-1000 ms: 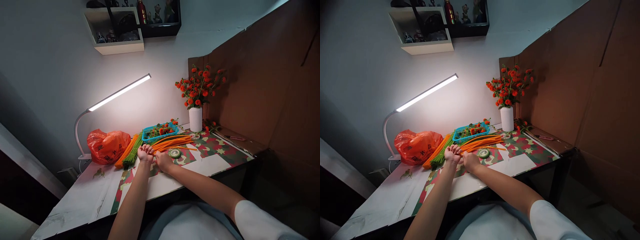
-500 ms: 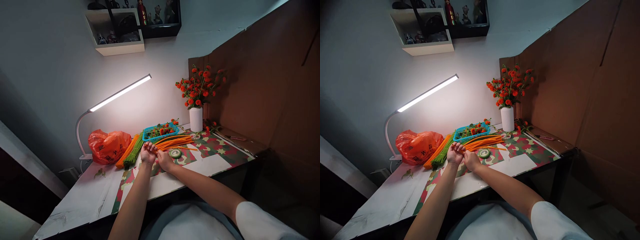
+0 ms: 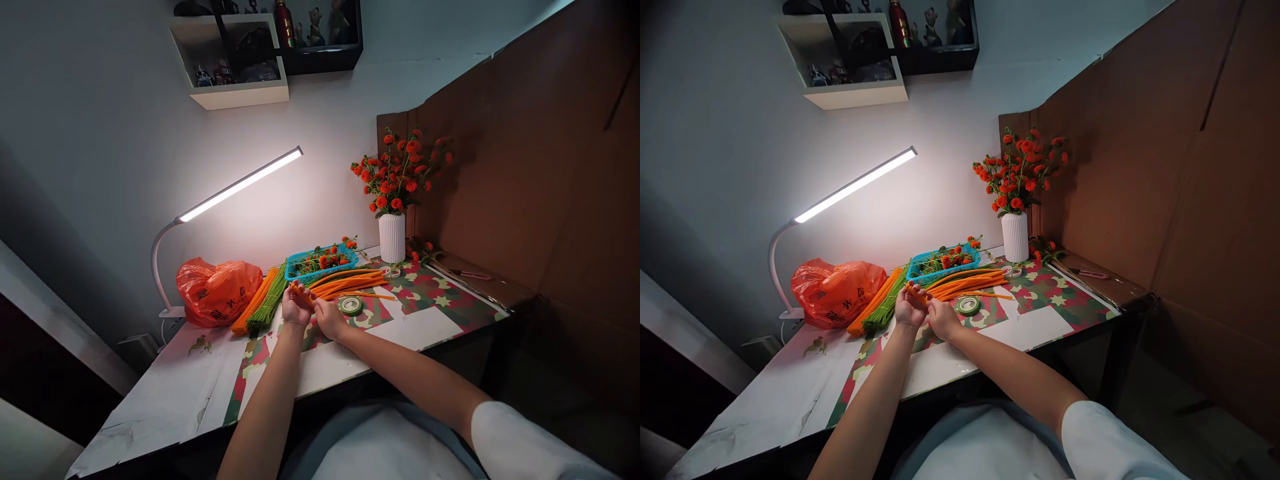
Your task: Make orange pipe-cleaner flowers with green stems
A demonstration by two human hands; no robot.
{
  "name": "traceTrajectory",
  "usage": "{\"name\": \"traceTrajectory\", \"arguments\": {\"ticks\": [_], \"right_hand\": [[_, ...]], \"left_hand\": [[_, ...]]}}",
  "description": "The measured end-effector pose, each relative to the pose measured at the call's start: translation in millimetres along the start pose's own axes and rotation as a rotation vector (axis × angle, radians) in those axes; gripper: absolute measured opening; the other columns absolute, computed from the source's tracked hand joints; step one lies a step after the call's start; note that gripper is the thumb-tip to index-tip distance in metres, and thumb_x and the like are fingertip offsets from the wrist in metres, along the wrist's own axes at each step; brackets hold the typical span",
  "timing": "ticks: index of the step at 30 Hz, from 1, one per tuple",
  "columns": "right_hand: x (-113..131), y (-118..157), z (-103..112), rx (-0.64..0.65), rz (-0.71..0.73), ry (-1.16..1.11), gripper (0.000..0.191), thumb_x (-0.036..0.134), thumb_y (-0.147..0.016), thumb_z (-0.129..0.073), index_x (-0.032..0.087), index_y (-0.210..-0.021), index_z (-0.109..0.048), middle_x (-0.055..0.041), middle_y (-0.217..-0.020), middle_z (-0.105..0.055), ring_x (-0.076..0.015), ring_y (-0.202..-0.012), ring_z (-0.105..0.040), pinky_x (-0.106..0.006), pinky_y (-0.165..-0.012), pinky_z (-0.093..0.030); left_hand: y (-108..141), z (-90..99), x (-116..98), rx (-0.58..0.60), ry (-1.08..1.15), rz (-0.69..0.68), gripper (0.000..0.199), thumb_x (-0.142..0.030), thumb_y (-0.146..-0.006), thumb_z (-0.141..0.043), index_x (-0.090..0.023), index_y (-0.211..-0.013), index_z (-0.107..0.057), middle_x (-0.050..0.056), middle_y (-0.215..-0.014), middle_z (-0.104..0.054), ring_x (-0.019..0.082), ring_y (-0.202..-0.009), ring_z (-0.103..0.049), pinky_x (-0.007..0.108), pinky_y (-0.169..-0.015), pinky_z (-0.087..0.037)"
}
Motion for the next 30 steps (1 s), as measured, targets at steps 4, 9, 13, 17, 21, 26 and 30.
{"name": "traceTrajectory", "arguments": {"ticks": [4,9,13,17,21,26,30], "right_hand": [[0.1,-1.4,-0.2,-0.013,-0.028,-0.026,0.033,0.023,-0.096,-0.033,0.016,-0.076,-0.059,-0.0028,-0.070,-0.062,-0.0133,-0.064,-0.054,-0.021,-0.059,-0.034],[-0.9,-2.7,-0.3,-0.003,-0.059,-0.010,0.032,0.022,-0.095,-0.035,0.015,-0.074,-0.058,-0.0018,-0.067,-0.060,-0.0118,-0.061,-0.051,-0.021,-0.058,-0.032],[-0.7,-2.4,0.0,0.000,-0.061,0.001,0.032,0.022,-0.095,-0.036,0.014,-0.074,-0.059,-0.0017,-0.067,-0.060,-0.0114,-0.061,-0.051,-0.021,-0.057,-0.031],[-0.1,-1.7,0.6,0.007,-0.067,0.026,0.032,0.021,-0.095,-0.037,0.014,-0.074,-0.060,-0.0025,-0.067,-0.061,-0.0121,-0.060,-0.051,-0.022,-0.056,-0.030],[-2.2,-3.1,2.4,-0.032,-0.081,0.032,0.031,0.020,-0.095,-0.035,0.014,-0.076,-0.060,-0.0037,-0.069,-0.063,-0.0131,-0.062,-0.053,-0.023,-0.059,-0.033],[-6.0,-6.8,7.9,-0.100,-0.122,0.009,0.031,0.021,-0.095,-0.034,0.014,-0.080,-0.061,-0.0055,-0.075,-0.065,-0.0137,-0.067,-0.055,-0.022,-0.061,-0.035],[-8.1,-8.7,12.4,-0.122,-0.182,-0.055,0.032,0.022,-0.095,-0.032,0.014,-0.082,-0.061,-0.0066,-0.077,-0.066,-0.0143,-0.068,-0.057,-0.022,-0.062,-0.037]], "left_hand": [[-1.7,0.0,-1.7,-0.051,-0.059,-0.079,0.016,-0.030,-0.084,-0.050,-0.018,-0.077,-0.059,-0.003,-0.062,-0.060,0.009,-0.049,-0.054,0.024,-0.056,-0.045],[-5.2,5.4,-1.5,-0.127,-0.288,-0.256,0.013,-0.029,-0.084,-0.053,-0.018,-0.086,-0.060,0.000,-0.068,-0.066,0.010,-0.058,-0.060,0.022,-0.060,-0.046],[-8.5,11.7,-1.7,-0.152,-0.340,-0.283,0.012,-0.030,-0.082,-0.057,-0.019,-0.086,-0.059,0.000,-0.071,-0.067,0.011,-0.059,-0.062,0.023,-0.062,-0.047],[-10.8,15.9,0.7,-0.180,-0.340,-0.276,0.013,-0.031,-0.079,-0.060,-0.018,-0.079,-0.057,-0.001,-0.068,-0.066,0.010,-0.055,-0.061,0.024,-0.061,-0.048],[-12.1,15.8,12.1,-0.125,-0.359,-0.268,0.016,-0.033,-0.078,-0.062,-0.017,-0.076,-0.058,0.000,-0.070,-0.067,0.012,-0.062,-0.064,0.023,-0.062,-0.048],[-10.2,10.9,31.8,-0.037,-0.381,-0.175,0.016,-0.033,-0.079,-0.062,-0.017,-0.076,-0.062,0.002,-0.072,-0.069,0.013,-0.063,-0.065,0.023,-0.061,-0.048],[-5.0,6.7,41.7,-0.011,-0.404,-0.117,0.015,-0.028,-0.081,-0.059,-0.017,-0.071,-0.062,0.004,-0.072,-0.070,0.014,-0.068,-0.065,0.024,-0.067,-0.049]]}}
Point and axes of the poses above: each hand's wrist, its own y-axis away from the middle knuckle, its own z-axis out of the back of the hand, x = y × z, the point moved 3 cm from there along -y, towards the middle knuckle
